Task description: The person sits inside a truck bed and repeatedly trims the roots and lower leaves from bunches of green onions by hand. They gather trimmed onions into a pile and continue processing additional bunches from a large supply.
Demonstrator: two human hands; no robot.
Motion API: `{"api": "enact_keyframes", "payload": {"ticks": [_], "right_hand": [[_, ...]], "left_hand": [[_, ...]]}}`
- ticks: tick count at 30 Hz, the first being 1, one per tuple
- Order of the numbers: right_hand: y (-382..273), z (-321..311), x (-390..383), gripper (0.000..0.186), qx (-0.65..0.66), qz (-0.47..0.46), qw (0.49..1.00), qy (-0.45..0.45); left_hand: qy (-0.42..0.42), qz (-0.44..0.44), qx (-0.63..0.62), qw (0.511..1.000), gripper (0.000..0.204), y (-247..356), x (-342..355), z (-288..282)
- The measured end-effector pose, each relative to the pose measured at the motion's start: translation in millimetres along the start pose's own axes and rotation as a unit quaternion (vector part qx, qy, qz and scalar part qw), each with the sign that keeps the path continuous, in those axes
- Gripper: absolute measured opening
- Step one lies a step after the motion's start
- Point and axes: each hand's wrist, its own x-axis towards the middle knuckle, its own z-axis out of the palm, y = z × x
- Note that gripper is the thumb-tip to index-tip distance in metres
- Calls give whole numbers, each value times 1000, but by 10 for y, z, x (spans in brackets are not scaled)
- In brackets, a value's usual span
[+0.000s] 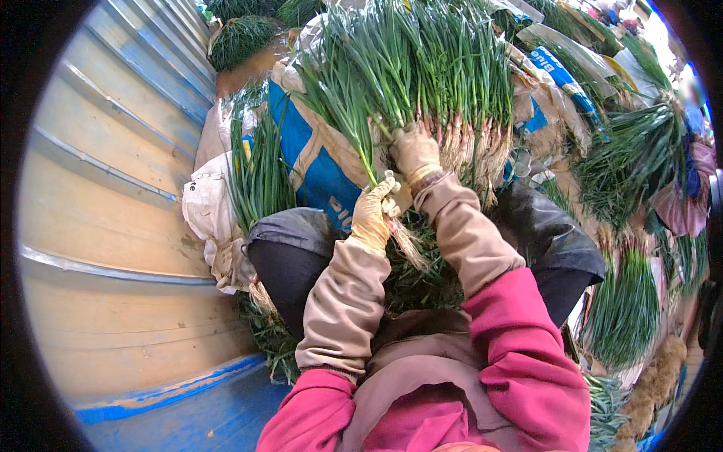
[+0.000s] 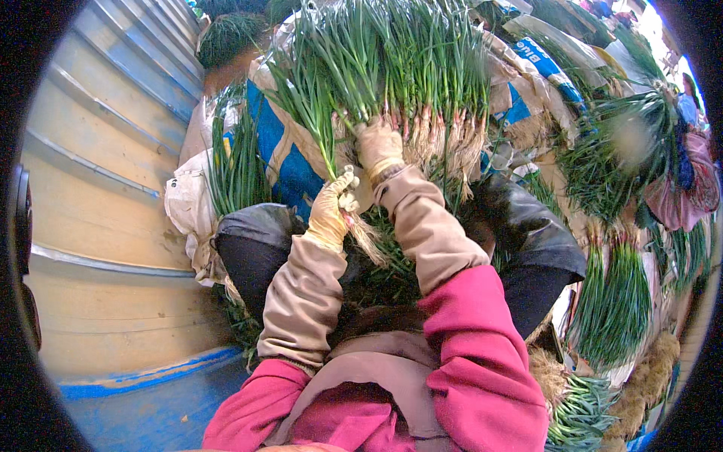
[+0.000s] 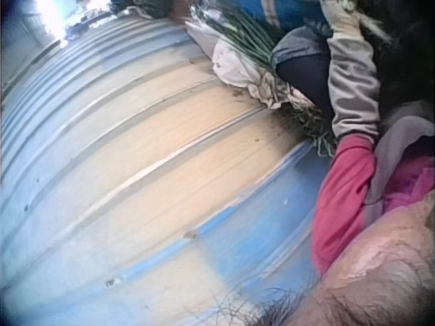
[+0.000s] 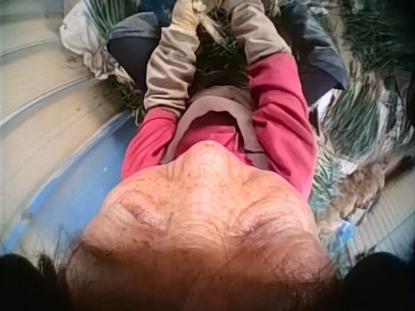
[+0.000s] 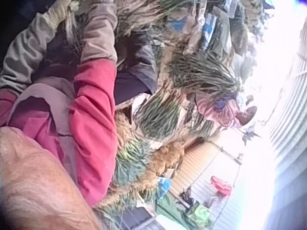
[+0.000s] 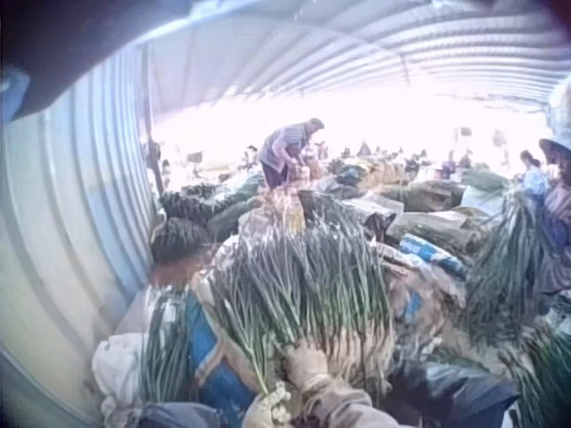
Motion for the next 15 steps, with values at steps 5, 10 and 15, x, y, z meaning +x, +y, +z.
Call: {"api": "enact_keyframes", "payload": {"ticks": [5,10,15], "right_hand": [[155,-398,-371,16,192,-56,965,167],[118,-313,-1154,12,277,-53,957,73],[642,336,-1312,10,485,55,872,-33]], "left_hand": [[-39,36,-45,998,13,81,-30,-80],[22,28,-25,999,13,-158,87,73],[28,59,19,998,12,-106,-52,70]]}}
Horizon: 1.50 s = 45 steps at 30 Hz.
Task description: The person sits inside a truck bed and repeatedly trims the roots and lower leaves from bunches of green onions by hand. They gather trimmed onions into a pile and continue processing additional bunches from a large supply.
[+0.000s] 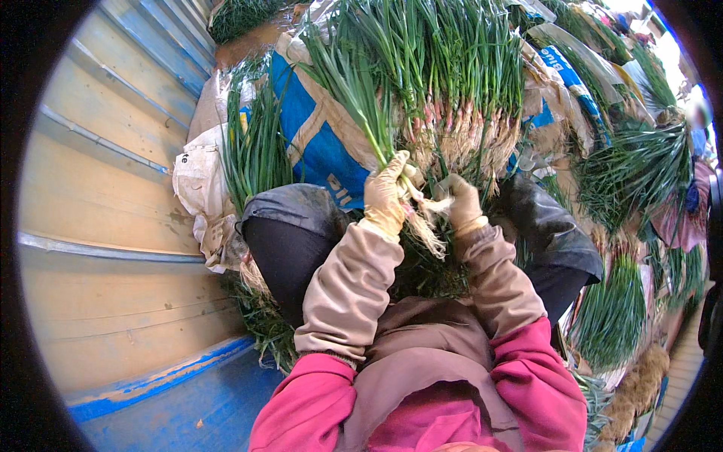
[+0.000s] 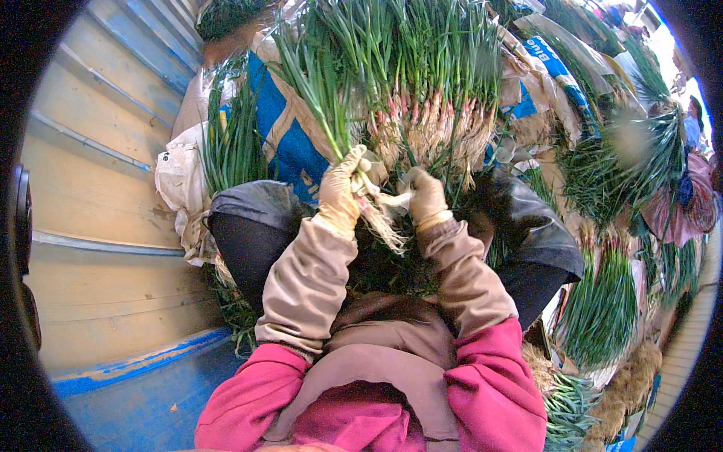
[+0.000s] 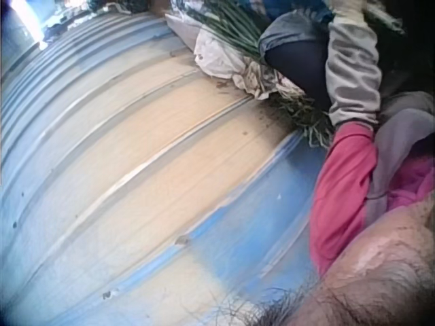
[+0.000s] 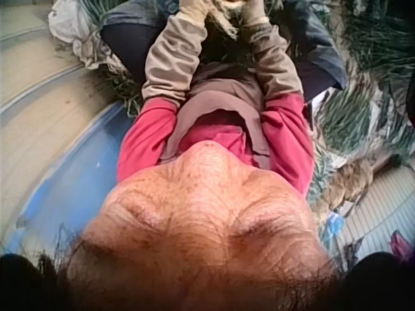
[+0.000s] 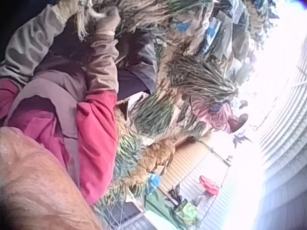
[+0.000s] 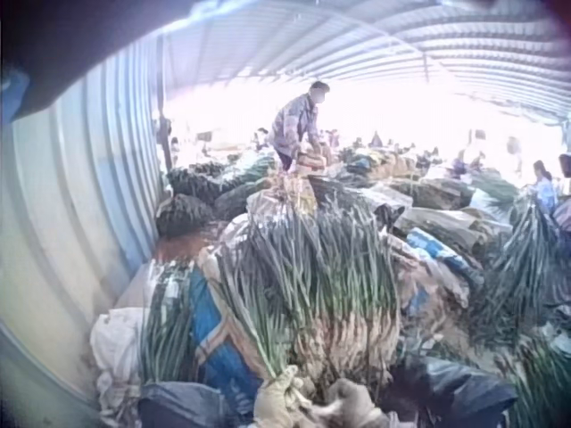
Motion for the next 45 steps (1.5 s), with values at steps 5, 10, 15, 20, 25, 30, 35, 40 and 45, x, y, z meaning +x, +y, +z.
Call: {"api": "enact_keyframes", "payload": {"ticks": [5,10,15,20,25,30,35,40,45], "right_hand": [[-539,105,509,23,-150,-29,984,88],[-525,339,1215,41,-371,41,923,98],[-652,-264,1440,16,-87,-3,978,191],[-280,-819,1564,17,-243,16,969,44],[-145,-985,1514,24,133,55,989,38],[-282,-1005,1436,25,158,52,983,77],[-467,-1142,1271,22,49,-80,970,225],[-1001,-978,606,25,85,47,995,0],[-620,-702,248,39,-357,-49,903,-235]], "left_hand": [[38,-12,56,998,17,55,42,-158],[-35,-100,-42,993,16,38,57,-25],[-231,-14,-190,954,13,251,-92,53],[-147,-47,-120,981,10,141,-8,145],[-116,-91,-101,984,8,-24,-1,114],[-58,-89,-62,992,7,-41,82,77],[-48,-83,-78,992,5,-64,90,48],[-66,-101,-104,987,5,-19,80,21],[-44,-81,-114,989,8,11,111,38]]}}
